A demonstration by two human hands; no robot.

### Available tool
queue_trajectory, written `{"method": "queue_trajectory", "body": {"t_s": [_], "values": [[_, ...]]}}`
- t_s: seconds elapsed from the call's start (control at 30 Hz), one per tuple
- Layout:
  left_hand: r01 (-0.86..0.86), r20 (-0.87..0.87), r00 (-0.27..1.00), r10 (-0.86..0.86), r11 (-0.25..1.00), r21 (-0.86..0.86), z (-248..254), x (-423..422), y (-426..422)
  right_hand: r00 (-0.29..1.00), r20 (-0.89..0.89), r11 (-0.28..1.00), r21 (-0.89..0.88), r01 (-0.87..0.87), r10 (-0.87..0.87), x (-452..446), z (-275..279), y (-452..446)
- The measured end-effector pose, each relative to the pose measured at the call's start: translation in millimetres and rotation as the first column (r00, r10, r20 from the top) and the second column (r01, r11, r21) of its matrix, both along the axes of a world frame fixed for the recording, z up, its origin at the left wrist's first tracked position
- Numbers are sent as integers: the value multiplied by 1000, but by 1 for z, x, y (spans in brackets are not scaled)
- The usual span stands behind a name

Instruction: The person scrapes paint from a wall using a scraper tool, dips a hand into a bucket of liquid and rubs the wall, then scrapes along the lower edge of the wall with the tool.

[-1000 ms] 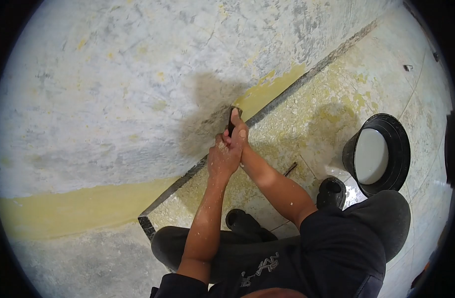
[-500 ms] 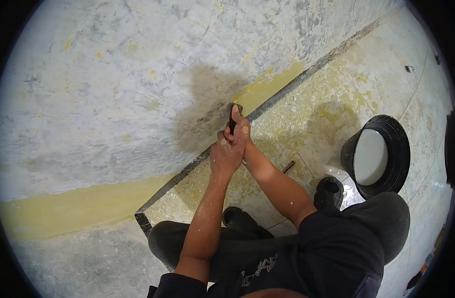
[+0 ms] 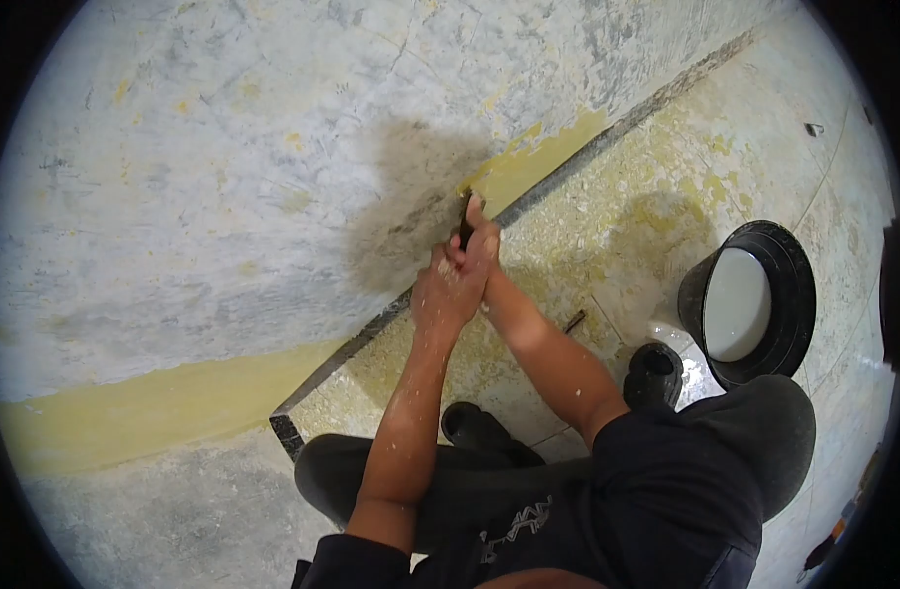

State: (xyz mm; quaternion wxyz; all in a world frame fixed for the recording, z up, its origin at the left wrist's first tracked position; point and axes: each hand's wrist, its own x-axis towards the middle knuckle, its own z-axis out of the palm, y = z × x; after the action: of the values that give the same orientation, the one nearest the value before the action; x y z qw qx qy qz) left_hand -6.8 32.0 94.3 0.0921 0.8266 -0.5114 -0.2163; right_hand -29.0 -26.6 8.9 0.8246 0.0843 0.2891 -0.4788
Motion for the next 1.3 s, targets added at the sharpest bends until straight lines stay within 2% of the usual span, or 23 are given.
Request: {"method": "queue_trajectory", "body": {"t_s": [0.03, 0.07, 0.13, 0.2, 0.3, 0.37, 0.4, 0.5, 0.63, 0.7, 0.77, 0.83, 0.93, 1.0, 1.13, 1.23, 1.3], "values": [[-5, -4, 1000, 5, 1000, 3, -5, -2, 1, 999, 36, 999, 35, 23, -24, -8, 5, -2], [-10, 1, 1000, 10, 1000, -23, -12, -3, -1, 1000, 16, 999, -48, 20, -20, -12, 4, -3], [-17, 4, 1000, 17, 998, -57, -13, -4, -7, 1000, 16, 998, -62, 21, -20, -9, -1, -7], [-38, 19, 999, 37, 999, 38, -9, 0, -3, 999, 25, 998, -57, 31, -30, -3, -7, 0], [-104, -7, 994, 105, 992, 67, -18, 9, 13, 997, 67, 998, -50, -34, 37, 11, -19, 16], [-107, -29, 994, 108, 994, 16, -25, 10, 20, 983, -65, 985, -29, -173, 171, 19, -33, 27], [-110, -50, 993, 108, 993, -35, -25, 9, 25, 982, -63, 983, -20, -180, 178, 19, -33, 28], [-72, -9, 997, 73, 997, 33, -24, 4, 13, 986, -88, 989, -16, -145, 143, 10, -29, 16], [-105, -40, 994, 105, 994, 4, -27, 9, 12, 996, -1, 995, 36, -92, 93, 8, -21, 16], [-117, 28, 993, 116, 992, 38, -30, 18, 18, 997, 16, 995, 66, -80, 79, 22, -31, 24], [-105, 9, 994, 105, 994, -1, -38, 25, 29, 990, -56, 991, -24, -130, 129, 41, -50, 34], [-108, -3, 994, 108, 994, -25, -37, 27, 32, 989, -30, 988, -55, -144, 143, 34, -39, 34], [-69, 46, 997, 68, 998, 7, -30, 16, 17, 994, 58, 995, 42, -96, 93, 16, -23, 21], [-79, -21, 996, 81, 993, 92, -29, 13, 9, 997, 71, 998, 51, -48, 44, 4, -11, 15], [-72, 15, 997, 71, 997, 18, -40, 19, 20, 990, 132, 999, -10, -46, 47, 17, -28, 22], [-113, -32, 993, 113, 994, 1, -40, 22, 27, 990, 72, 992, 15, -122, 120, 22, -32, 30], [-123, -50, 991, 123, 992, -7, -43, 22, 25, 989, -61, 991, 22, -133, 134, 20, -36, 30]]}}
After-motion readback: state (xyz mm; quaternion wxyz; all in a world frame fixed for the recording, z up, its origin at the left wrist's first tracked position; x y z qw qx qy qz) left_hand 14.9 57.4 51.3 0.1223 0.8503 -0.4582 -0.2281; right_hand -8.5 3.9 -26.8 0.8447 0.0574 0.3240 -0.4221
